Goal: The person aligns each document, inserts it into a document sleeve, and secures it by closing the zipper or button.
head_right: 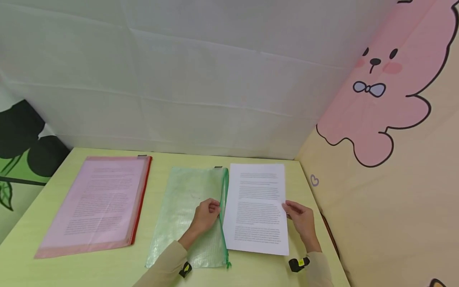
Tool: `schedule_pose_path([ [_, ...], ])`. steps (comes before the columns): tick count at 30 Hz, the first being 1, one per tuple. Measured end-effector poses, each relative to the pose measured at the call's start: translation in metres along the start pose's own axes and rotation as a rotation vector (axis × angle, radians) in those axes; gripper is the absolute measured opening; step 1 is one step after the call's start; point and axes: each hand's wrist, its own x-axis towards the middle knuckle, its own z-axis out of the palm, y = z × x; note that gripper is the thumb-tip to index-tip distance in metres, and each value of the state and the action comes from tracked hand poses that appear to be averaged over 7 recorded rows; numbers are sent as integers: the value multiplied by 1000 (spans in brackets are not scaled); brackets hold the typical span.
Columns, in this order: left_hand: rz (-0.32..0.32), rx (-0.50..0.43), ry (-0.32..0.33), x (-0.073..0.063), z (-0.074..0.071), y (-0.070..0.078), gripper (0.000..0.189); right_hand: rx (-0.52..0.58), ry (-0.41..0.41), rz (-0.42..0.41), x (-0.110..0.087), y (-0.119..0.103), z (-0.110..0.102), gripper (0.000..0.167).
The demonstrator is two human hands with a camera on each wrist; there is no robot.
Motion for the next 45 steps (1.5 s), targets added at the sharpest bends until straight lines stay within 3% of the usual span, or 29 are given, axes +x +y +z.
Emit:
schedule_pose_path([
  [22,34,-13,79,0,7,-2,9,-16,-166,-20,0,-8,2,35],
  [45,53,-13,84,-4,21,2,7,22,-182,29,2,-8,35,32],
])
